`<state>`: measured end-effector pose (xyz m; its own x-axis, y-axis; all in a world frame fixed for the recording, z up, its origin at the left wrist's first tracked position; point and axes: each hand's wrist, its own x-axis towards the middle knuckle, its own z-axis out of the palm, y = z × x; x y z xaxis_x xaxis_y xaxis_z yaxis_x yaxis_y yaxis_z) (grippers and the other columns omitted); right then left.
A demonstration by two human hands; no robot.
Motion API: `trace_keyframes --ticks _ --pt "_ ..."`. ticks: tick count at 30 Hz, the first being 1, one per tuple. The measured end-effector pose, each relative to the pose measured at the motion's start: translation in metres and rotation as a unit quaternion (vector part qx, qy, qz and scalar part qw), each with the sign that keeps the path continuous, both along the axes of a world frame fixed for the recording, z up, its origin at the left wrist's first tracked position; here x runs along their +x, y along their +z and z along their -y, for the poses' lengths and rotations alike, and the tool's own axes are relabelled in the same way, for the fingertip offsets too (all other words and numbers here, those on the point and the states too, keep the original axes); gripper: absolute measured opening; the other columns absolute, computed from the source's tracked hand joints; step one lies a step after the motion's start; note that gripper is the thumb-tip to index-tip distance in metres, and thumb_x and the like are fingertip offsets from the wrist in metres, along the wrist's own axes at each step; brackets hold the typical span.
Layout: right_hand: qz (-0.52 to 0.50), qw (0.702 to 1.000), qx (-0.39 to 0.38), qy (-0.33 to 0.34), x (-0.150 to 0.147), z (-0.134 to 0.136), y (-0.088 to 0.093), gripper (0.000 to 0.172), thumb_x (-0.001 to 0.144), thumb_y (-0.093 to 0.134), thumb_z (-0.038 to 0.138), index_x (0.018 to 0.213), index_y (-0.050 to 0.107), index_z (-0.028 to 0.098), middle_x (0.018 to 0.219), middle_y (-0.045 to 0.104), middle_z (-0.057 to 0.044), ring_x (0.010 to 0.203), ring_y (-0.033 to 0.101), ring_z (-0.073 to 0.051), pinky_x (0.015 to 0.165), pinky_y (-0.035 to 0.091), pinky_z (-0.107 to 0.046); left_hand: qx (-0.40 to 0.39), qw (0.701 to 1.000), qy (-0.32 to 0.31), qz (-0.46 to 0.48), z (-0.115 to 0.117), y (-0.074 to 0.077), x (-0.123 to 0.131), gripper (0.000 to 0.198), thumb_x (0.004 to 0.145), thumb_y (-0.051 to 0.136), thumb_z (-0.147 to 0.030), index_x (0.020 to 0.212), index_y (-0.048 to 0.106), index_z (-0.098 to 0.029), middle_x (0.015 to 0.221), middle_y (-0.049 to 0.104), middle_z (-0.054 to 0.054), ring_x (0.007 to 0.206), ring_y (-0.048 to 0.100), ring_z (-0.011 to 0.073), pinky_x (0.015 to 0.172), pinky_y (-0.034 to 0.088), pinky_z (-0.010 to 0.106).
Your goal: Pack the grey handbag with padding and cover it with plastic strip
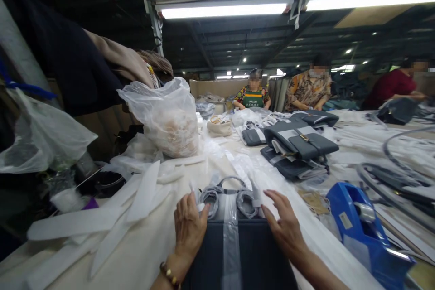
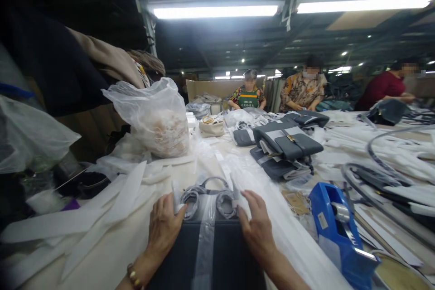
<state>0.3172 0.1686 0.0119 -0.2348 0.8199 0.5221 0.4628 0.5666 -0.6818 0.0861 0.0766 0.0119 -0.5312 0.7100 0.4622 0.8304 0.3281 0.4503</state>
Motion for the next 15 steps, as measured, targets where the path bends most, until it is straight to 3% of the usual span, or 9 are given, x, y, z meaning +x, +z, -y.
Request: trace_keyframes --ticks 2,4,6,8,11,13,15 --pt "-0.007 0.996 -0.085 -0.039 -0.003 -0.031 0.006 0.043 0.081 0.047 0.045 0.107 0.060 0.015 0.106 0.065 -0.015 0.092 0.065 -0.026 0.077 0.054 -0.041 0.086 0.987 -0.094 -0.102 -0.006 -0.001 0.022 0.031 0.084 0.051 -0.026 0.112 0.054 -0.012 0.111 0.059 0.015 0.105 0.054 0.0289 0.093 0.043 0.045" --pt "0.002 0.993 -0.110 -0.038 -0.008 -0.054 0.011 0.045 0.079 0.046 0.049 0.100 0.062 0.012 0.091 0.067 -0.015 0.078 0.066 -0.026 0.068 0.054 -0.040 0.121 0.965 -0.175 -0.156 -0.015 0.000 0.045 0.028 0.083 0.051 -0.018 0.110 0.054 -0.014 0.108 0.061 0.013 0.103 0.055 0.0269 0.092 0.045 0.043" --pt "0.006 0.994 -0.105 -0.040 -0.016 -0.062 0.015 0.045 0.076 0.049 0.049 0.098 0.062 0.011 0.095 0.065 -0.018 0.082 0.065 -0.028 0.072 0.052 -0.043 0.126 0.959 -0.194 -0.162 -0.023 0.005 0.058 0.033 0.081 0.050 -0.014 0.114 0.053 -0.014 0.113 0.060 0.013 0.109 0.054 0.0281 0.093 0.044 0.044" --pt "0.008 0.996 -0.082 -0.031 -0.026 -0.057 0.022 0.045 0.076 0.048 0.046 0.104 0.059 0.011 0.107 0.061 -0.020 0.092 0.061 -0.029 0.079 0.049 -0.045 0.121 0.978 -0.138 -0.103 -0.026 0.013 0.055 0.038 0.083 0.049 -0.015 0.120 0.050 -0.014 0.124 0.055 0.015 0.119 0.047 0.0300 0.100 0.038 0.048" --pt "0.022 0.996 -0.069 0.043 -0.050 -0.039 0.037 0.038 0.082 0.043 0.038 0.108 0.057 0.015 0.106 0.062 -0.014 0.091 0.061 -0.024 0.082 0.048 -0.038 0.050 0.992 0.040 0.105 -0.021 0.021 0.023 0.047 0.083 0.052 -0.021 0.126 0.045 -0.004 0.132 0.046 0.024 0.127 0.040 0.0345 0.103 0.032 0.051" --pt "0.045 0.990 -0.078 0.107 -0.075 -0.026 0.048 0.032 0.084 0.044 0.032 0.109 0.057 0.016 0.101 0.065 -0.010 0.086 0.062 -0.019 0.080 0.049 -0.032 -0.020 0.972 0.092 0.218 -0.017 0.020 -0.003 0.044 0.076 0.062 -0.023 0.111 0.054 0.003 0.114 0.058 0.028 0.112 0.054 0.0386 0.090 0.043 0.049" --pt "0.080 0.980 -0.093 0.154 -0.108 -0.015 0.057 0.031 0.084 0.048 0.027 0.111 0.057 0.016 0.102 0.067 -0.008 0.087 0.063 -0.017 0.082 0.048 -0.029 -0.062 0.956 0.062 0.278 -0.015 0.015 -0.021 0.028 0.069 0.068 -0.023 0.087 0.063 -0.002 0.084 0.068 0.019 0.082 0.066 0.0337 0.069 0.051 0.040"
